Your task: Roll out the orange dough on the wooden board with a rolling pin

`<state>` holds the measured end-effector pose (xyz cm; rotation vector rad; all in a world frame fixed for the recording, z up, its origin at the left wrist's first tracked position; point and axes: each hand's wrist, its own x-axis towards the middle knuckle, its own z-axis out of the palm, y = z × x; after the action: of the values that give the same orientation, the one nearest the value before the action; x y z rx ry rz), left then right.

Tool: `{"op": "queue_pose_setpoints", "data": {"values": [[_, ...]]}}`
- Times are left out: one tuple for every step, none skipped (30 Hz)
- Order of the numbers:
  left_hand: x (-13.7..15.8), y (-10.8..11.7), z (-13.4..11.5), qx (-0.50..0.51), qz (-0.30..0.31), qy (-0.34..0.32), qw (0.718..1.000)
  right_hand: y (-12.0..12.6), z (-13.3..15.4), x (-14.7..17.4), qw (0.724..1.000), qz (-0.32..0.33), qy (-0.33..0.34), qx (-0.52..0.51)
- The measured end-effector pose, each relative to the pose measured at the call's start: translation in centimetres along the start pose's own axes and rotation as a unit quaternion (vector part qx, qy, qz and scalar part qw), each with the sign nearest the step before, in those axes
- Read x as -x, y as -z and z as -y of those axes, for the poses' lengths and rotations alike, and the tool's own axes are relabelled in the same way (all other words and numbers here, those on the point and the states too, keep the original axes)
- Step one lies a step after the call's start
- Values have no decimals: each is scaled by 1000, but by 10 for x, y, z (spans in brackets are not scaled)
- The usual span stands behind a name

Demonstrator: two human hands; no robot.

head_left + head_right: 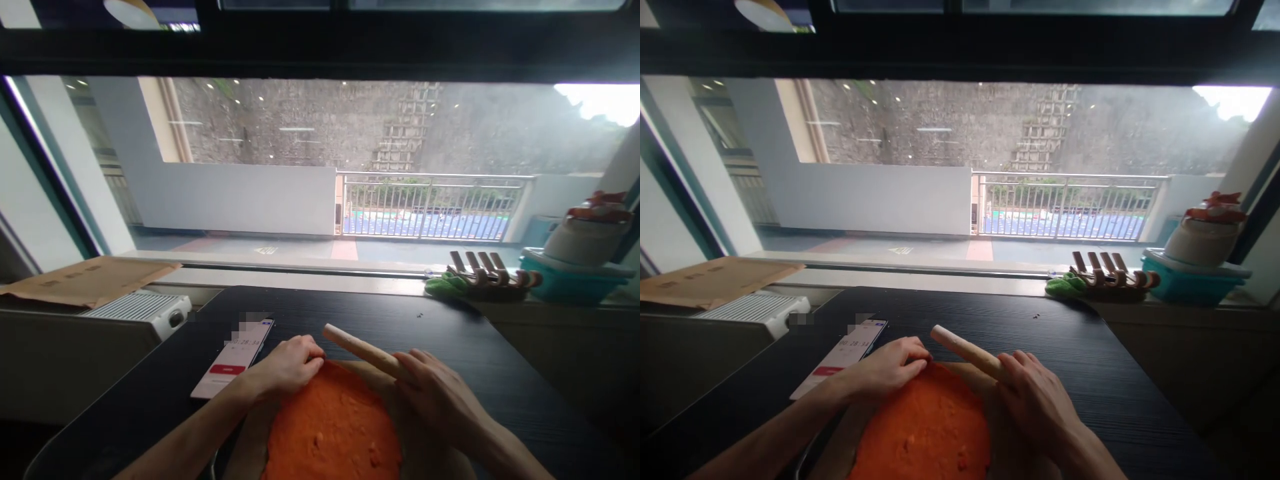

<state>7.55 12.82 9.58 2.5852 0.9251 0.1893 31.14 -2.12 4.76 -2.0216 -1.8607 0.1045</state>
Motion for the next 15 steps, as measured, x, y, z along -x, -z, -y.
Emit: {"op": "queue_pose_setpoints", "data": {"values": [[0, 1, -1, -16, 9, -14, 1000, -1, 0, 0, 1000, 2, 1, -2], [1, 1, -2, -34, 14, -23, 999, -1, 1, 1, 1000, 4, 2, -5], [2, 0, -3, -55, 15, -27, 998, -2, 1, 1, 1000, 6, 2, -10], [3, 0, -4, -76, 11, -26, 997, -2, 1, 2, 1000, 9, 2, -13], [4, -2, -5, -96, 3, -26, 995, -2, 1, 2, 1000, 10, 0, -14], [6, -3, -6, -114, -5, -26, 993, -2, 1, 3, 1000, 11, -2, -13], [9, -5, -7, -128, -13, -26, 991, -3, 1, 3, 1000, 13, -2, -12], [11, -6, -9, -140, -18, -26, 990, -3, 1, 4, 1000, 14, 0, -10], [12, -7, -11, -151, -20, -24, 988, -3, 2, 4, 1000, 14, 3, -9], [14, -8, -12, -159, -18, -20, 987, -4, 2, 5, 1000, 12, 5, -9], [15, -9, -14, -164, -16, -16, 986, -4, 2, 5, 1000, 9, 7, -10], [14, -9, -15, -166, -16, -10, 986, -5, 2, 6, 1000, 6, 8, -10], [14, -9, -15, -166, -18, -5, 986, -5, 2, 6, 1000, 2, 8, -11], [12, -9, -15, -165, -19, -1, 986, -6, 2, 6, 1000, 0, 7, -11], [10, -9, -14, -162, -20, 5, 987, -6, 2, 6, 1000, -1, 6, -12]]}}
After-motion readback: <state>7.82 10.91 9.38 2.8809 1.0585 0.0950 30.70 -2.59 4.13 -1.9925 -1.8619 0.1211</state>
